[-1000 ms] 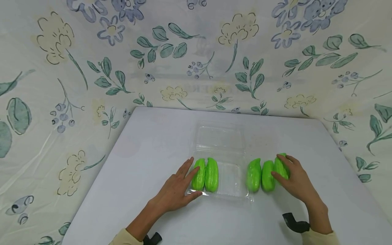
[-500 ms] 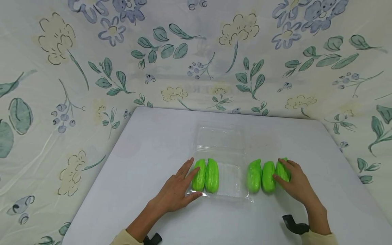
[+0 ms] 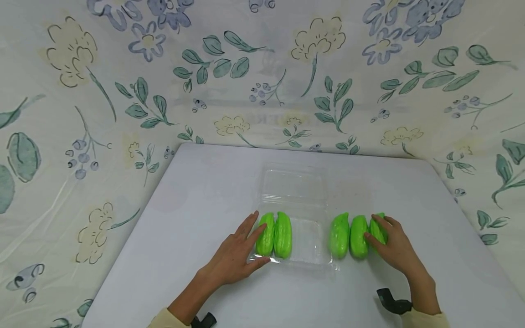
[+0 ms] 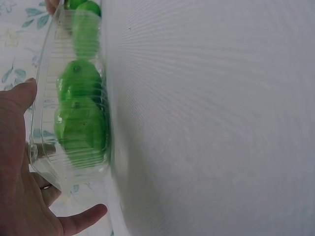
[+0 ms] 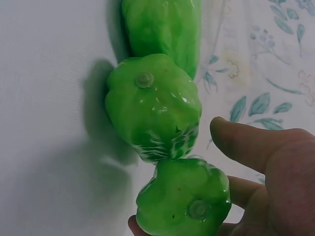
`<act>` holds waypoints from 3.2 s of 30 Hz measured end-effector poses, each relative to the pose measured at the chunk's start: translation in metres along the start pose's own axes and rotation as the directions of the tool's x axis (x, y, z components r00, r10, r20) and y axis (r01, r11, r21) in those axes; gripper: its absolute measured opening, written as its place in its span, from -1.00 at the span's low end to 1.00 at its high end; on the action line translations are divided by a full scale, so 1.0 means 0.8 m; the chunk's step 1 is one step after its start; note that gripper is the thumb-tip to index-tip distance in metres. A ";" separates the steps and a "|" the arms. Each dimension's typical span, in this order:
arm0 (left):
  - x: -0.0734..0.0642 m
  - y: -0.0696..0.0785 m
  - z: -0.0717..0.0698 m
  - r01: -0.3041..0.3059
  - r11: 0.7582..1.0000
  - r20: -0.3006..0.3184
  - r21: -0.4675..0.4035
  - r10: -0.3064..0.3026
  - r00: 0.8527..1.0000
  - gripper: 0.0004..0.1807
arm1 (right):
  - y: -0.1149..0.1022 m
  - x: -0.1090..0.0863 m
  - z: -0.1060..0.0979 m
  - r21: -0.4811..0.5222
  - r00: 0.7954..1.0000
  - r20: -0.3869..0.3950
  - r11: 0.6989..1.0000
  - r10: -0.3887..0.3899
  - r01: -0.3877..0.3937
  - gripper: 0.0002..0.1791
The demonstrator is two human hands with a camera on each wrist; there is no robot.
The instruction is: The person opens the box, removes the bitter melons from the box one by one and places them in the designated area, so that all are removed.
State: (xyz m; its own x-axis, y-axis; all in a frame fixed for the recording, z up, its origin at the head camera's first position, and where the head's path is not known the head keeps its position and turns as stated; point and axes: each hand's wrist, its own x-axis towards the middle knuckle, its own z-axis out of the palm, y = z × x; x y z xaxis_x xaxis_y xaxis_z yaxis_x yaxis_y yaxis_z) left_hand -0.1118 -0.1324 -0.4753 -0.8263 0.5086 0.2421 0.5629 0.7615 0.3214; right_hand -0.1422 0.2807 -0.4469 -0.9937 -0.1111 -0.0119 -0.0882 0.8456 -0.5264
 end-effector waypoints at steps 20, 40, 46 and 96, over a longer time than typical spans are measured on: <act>-0.001 0.000 0.000 0.004 1.000 0.005 0.000 -0.004 1.000 -0.12 | 0.004 0.002 0.011 -0.016 0.998 0.064 1.000 -0.026 0.027 -0.33; 0.000 0.000 -0.001 -0.004 1.000 0.001 0.011 0.004 1.000 -0.11 | -0.011 0.001 -0.013 -0.025 0.994 0.025 0.994 -0.107 0.108 -0.36; 0.000 0.000 0.000 0.002 1.000 0.006 0.012 -0.002 1.000 -0.12 | -0.020 0.002 -0.022 0.002 0.986 -0.029 0.986 -0.165 0.165 -0.37; -0.001 -0.001 0.000 0.016 1.000 0.022 0.018 -0.016 1.000 -0.11 | -0.158 0.047 0.044 0.179 0.905 0.035 0.893 -0.424 0.412 -0.35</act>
State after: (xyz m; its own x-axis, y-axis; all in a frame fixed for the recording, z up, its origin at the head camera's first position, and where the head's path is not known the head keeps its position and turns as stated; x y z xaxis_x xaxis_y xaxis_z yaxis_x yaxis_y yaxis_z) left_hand -0.1119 -0.1335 -0.4759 -0.8355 0.5050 0.2164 0.5493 0.7765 0.3086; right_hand -0.1658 0.1516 -0.4107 -0.8593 -0.4777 0.1830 -0.4762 0.6165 -0.6270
